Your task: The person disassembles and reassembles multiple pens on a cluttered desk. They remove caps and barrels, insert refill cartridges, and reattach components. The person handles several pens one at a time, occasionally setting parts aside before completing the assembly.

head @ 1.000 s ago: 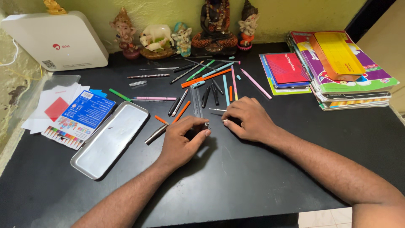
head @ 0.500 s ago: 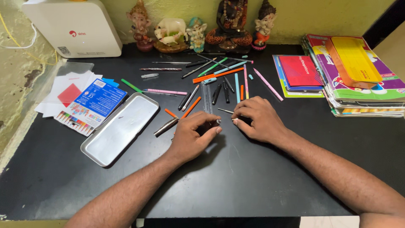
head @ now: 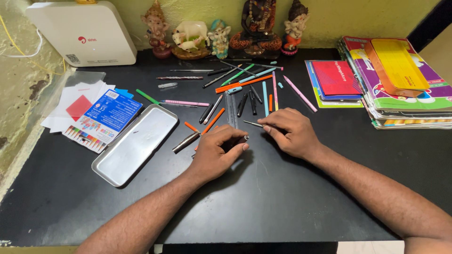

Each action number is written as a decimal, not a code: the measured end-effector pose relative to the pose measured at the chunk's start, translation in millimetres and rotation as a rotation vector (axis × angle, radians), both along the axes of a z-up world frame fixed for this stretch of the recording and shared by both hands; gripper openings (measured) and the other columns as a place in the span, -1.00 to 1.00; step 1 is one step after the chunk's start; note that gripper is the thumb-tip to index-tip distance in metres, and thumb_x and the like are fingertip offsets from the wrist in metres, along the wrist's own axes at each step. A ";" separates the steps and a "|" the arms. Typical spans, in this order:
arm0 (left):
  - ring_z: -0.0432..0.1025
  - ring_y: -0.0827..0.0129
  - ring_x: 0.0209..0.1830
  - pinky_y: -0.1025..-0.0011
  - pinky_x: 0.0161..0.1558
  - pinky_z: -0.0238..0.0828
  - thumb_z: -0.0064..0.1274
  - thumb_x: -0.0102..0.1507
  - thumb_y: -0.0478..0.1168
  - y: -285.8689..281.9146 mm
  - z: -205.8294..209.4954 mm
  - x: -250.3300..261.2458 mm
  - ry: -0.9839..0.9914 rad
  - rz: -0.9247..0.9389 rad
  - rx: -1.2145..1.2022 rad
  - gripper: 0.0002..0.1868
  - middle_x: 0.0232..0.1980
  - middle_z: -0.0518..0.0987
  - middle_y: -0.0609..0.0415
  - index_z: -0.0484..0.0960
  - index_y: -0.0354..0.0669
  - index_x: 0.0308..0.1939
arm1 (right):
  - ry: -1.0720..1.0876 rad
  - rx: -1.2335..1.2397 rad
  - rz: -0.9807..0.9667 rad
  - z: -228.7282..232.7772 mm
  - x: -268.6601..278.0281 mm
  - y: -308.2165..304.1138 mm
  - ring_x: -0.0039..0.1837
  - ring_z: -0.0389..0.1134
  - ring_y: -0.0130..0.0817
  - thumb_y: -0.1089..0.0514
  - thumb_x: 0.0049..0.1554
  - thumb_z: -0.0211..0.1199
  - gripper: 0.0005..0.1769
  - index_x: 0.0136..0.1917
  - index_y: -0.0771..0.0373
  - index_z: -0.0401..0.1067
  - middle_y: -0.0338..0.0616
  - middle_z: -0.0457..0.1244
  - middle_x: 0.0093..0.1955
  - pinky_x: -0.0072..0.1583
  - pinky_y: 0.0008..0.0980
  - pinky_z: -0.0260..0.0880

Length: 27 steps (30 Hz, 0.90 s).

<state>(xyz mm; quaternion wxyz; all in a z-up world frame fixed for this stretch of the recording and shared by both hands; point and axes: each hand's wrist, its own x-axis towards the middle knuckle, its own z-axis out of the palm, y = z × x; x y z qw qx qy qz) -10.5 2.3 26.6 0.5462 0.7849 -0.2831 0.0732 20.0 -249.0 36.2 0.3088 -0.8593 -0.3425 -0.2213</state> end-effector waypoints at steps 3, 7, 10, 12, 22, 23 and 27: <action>0.54 0.44 -0.16 0.47 -0.11 0.48 0.22 0.27 -0.22 0.2 0.3 1.0 0.008 -0.010 0.028 -0.80 -0.20 0.63 0.11 0.69 -0.20 -0.06 | -0.004 0.048 0.029 0.3 -0.5 -0.8 -0.03 0.42 -0.31 0.26 0.13 0.36 -0.85 0.01 0.20 0.58 -0.18 0.41 -0.04 0.00 -0.38 0.43; 0.53 0.41 -0.16 0.43 -0.11 0.47 0.22 0.25 -0.23 0.5 0.4 -1.6 0.019 -0.002 0.020 -0.79 -0.20 0.62 0.10 0.70 -0.21 -0.07 | 0.090 0.098 -0.016 0.7 -2.0 -2.4 -0.06 0.45 -0.38 0.27 0.08 0.40 -0.82 0.00 0.23 0.58 -0.13 0.38 -0.04 -0.06 -0.45 0.46; 0.52 0.38 -0.13 0.41 -0.07 0.45 0.22 0.25 -0.25 0.4 -0.2 -0.7 -0.040 -0.003 0.018 -0.80 -0.19 0.62 0.09 0.70 -0.22 -0.07 | 0.101 0.136 -0.004 0.7 0.3 -5.3 -0.04 0.47 -0.40 0.27 0.09 0.42 -0.83 -0.01 0.26 0.56 -0.14 0.41 -0.06 -0.04 -0.46 0.47; 0.52 0.36 -0.12 0.41 -0.07 0.44 0.23 0.25 -0.25 0.8 -1.0 -0.7 -0.062 0.002 0.021 -0.80 -0.19 0.62 0.09 0.70 -0.23 -0.07 | 0.110 0.152 0.001 -0.1 -0.7 -5.3 -0.05 0.48 -0.40 0.29 0.09 0.41 -0.84 -0.02 0.28 0.56 -0.12 0.42 -0.06 -0.03 -0.46 0.47; 0.48 0.41 -0.21 0.46 -0.19 0.42 0.30 0.19 -0.23 -0.7 -4.6 0.6 -0.020 0.002 0.047 -0.72 -0.22 0.59 0.11 0.69 -0.21 -0.05 | 0.133 0.162 0.199 -4.9 -4.6 -8.8 -0.05 0.52 -0.41 0.34 0.02 0.41 -0.80 -0.04 0.27 0.57 -0.13 0.45 -0.06 -0.03 -0.50 0.53; 0.47 0.41 -0.23 0.46 -0.20 0.41 0.32 0.17 -0.22 -0.8 -5.0 1.3 -0.010 0.001 0.058 -0.70 -0.24 0.59 0.12 0.69 -0.21 -0.05 | 0.158 0.166 0.216 -4.9 -5.0 -9.1 -0.04 0.53 -0.41 0.36 0.02 0.38 -0.79 -0.02 0.27 0.57 -0.13 0.46 -0.05 -0.03 -0.50 0.54; 0.47 0.43 -0.28 0.45 -0.23 0.40 0.35 0.16 -0.19 -1.6 -5.8 2.2 0.015 -0.009 0.069 -0.71 -0.24 0.62 0.13 0.69 -0.20 -0.09 | 0.158 0.149 0.235 -2.1 -8.0 -4.8 -0.03 0.54 -0.41 0.37 0.05 0.37 -0.79 -0.01 0.26 0.59 -0.13 0.47 -0.05 -0.02 -0.49 0.57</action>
